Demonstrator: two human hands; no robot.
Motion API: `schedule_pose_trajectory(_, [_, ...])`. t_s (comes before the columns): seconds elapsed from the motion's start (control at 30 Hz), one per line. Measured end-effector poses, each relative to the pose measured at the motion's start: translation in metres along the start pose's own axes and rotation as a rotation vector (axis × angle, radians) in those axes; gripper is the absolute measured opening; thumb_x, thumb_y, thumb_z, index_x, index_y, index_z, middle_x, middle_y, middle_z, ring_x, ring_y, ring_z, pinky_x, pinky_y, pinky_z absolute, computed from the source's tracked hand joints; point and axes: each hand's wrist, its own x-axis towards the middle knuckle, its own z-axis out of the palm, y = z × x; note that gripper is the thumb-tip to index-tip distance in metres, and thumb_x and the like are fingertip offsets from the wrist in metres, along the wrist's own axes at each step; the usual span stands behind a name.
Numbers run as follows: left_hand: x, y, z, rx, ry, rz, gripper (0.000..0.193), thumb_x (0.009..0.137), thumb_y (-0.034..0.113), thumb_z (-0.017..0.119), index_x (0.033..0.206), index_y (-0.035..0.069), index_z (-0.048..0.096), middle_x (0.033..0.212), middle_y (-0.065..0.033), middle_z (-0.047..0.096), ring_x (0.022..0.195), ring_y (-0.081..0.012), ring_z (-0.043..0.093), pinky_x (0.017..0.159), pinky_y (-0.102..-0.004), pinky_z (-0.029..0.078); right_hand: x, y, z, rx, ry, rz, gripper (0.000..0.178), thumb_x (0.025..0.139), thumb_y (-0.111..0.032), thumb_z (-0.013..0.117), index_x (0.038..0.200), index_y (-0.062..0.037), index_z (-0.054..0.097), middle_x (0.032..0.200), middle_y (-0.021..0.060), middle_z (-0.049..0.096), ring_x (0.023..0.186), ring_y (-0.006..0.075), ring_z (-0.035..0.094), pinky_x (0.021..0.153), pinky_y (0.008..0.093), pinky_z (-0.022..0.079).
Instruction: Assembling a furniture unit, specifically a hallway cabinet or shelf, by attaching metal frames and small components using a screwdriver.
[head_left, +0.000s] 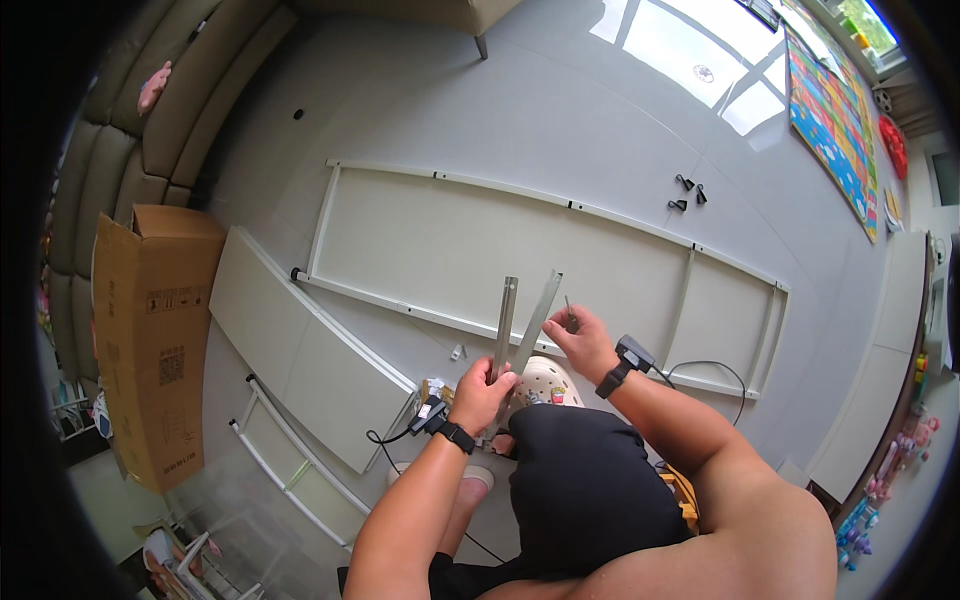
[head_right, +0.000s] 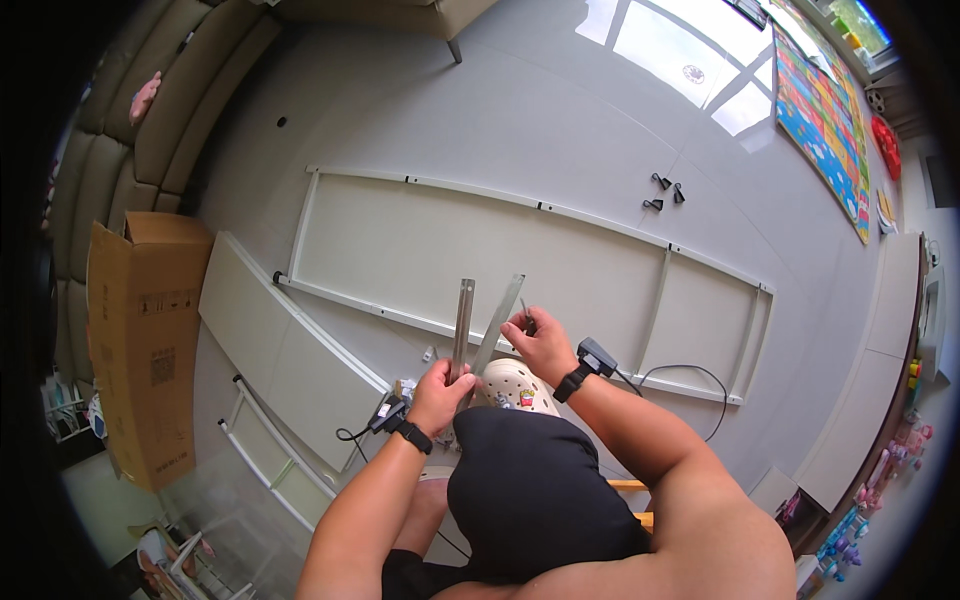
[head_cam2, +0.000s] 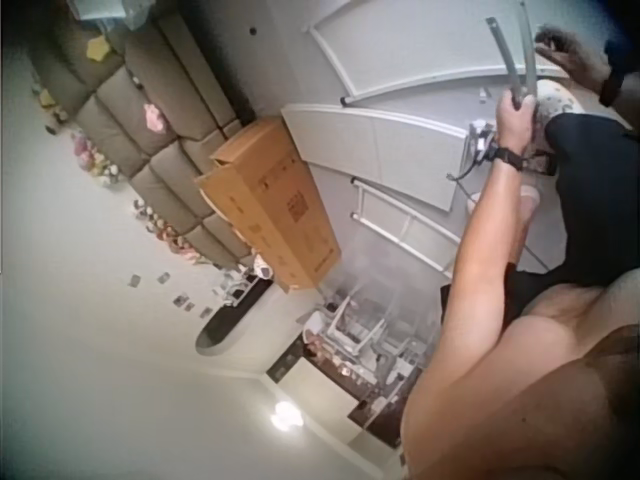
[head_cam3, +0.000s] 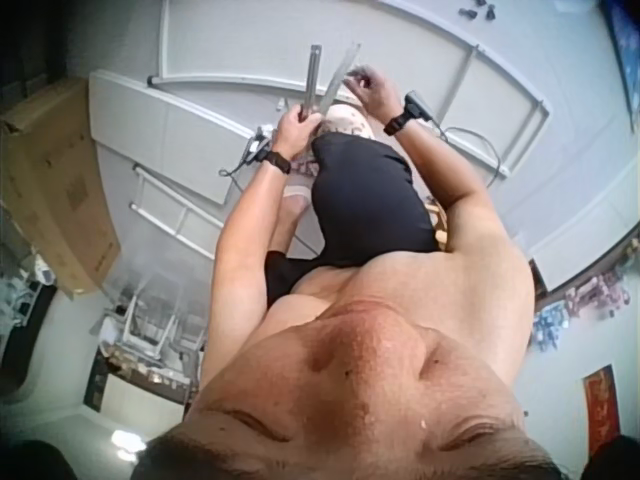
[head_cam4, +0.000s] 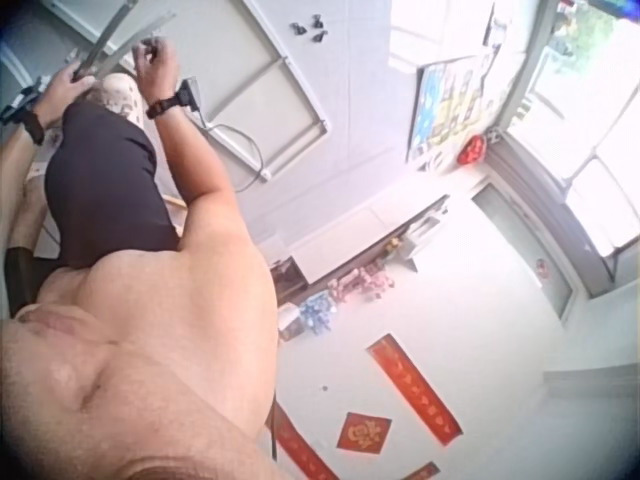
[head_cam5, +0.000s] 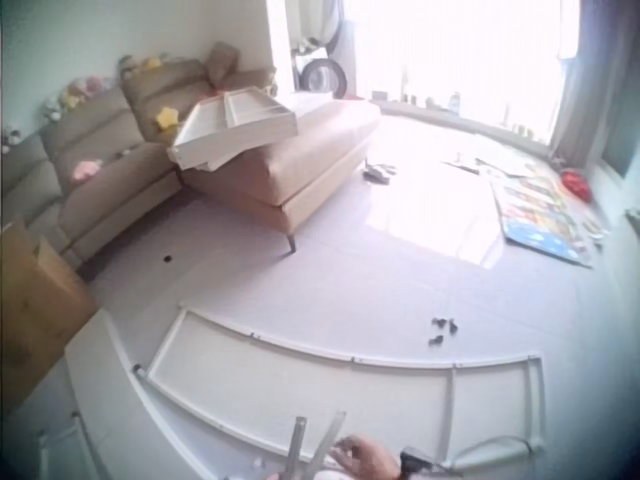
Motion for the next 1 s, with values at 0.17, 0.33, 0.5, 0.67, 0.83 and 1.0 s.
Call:
schedule_pose_trajectory(0.17, [-0.009,0.018,-0.015,0.343,-0.130,0.032,0.020,0.096,0.015,0.070,0.110,0.003,0.064,0.084,-0.0024,0.068,0.076,-0.0085,0.062,0.070,-0.0254,0.052,0.006,-0.021,-0.027,-0.563,-0.306,-0.473,0.029,0.086,-0.015,0.075,0.114,-0.0198,0.075,0.114,0.0093,0.059,0.085,0.0285,0.069,0.074,0.0393,0.058])
schedule_pose_trajectory(0.33, [-0.010,0.033,-0.013,0.298,-0.227,-0.044,0.020,0.097,0.017,0.068,0.110,0.002,0.064,0.089,-0.0028,0.068,0.078,-0.0084,0.061,0.069,-0.0251,0.051,0.006,-0.011,-0.034,-0.616,-0.526,-0.550,0.022,0.086,-0.013,0.070,0.107,-0.0164,0.076,0.111,0.0088,0.061,0.089,0.0294,0.070,0.075,0.0409,0.058])
schedule_pose_trajectory(0.5, [-0.006,0.019,-0.039,0.008,-0.231,-0.230,0.019,0.106,0.022,0.056,0.110,0.003,0.054,0.096,-0.0095,0.069,0.072,-0.0105,0.060,0.062,-0.0239,0.051,0.002,-0.006,-0.032,-0.488,-0.614,-0.512,0.009,0.090,-0.013,0.066,0.098,-0.0098,0.068,0.097,0.0090,0.064,0.088,0.0327,0.068,0.076,0.0449,0.057])
schedule_pose_trajectory(0.67, [-0.006,0.028,-0.065,-0.186,0.005,-0.091,0.018,0.105,0.021,0.059,0.109,0.006,0.051,0.099,-0.0146,0.070,0.066,-0.0091,0.058,0.055,-0.0218,0.047,-0.007,0.007,-0.058,-0.451,-0.511,-0.301,0.009,0.091,-0.015,0.068,0.098,-0.0090,0.069,0.097,0.0092,0.067,0.089,0.0328,0.068,0.077,0.0435,0.056])
schedule_pose_trajectory(0.83, [-0.001,0.044,-0.036,-0.279,0.147,0.073,0.021,0.097,0.014,0.071,0.103,0.010,0.051,0.100,-0.0163,0.072,0.059,-0.0065,0.051,0.053,-0.0212,0.044,-0.013,0.024,-0.044,0.138,-0.259,0.191,0.011,0.094,-0.016,0.073,0.099,-0.0069,0.068,0.085,0.0045,0.069,0.082,0.0169,0.065,0.075,0.0319,0.053])
schedule_pose_trajectory(1.0, [-0.005,0.057,-0.002,-0.294,0.177,0.074,0.019,0.098,0.014,0.069,0.102,0.009,0.051,0.095,-0.0148,0.072,0.056,-0.0062,0.049,0.053,-0.0215,0.043,0.001,0.037,-0.025,0.671,-0.112,0.561,0.016,0.093,-0.013,0.077,0.097,-0.0064,0.064,0.078,-0.0015,0.059,0.060,0.0061,0.047,0.050,0.0245,0.038])
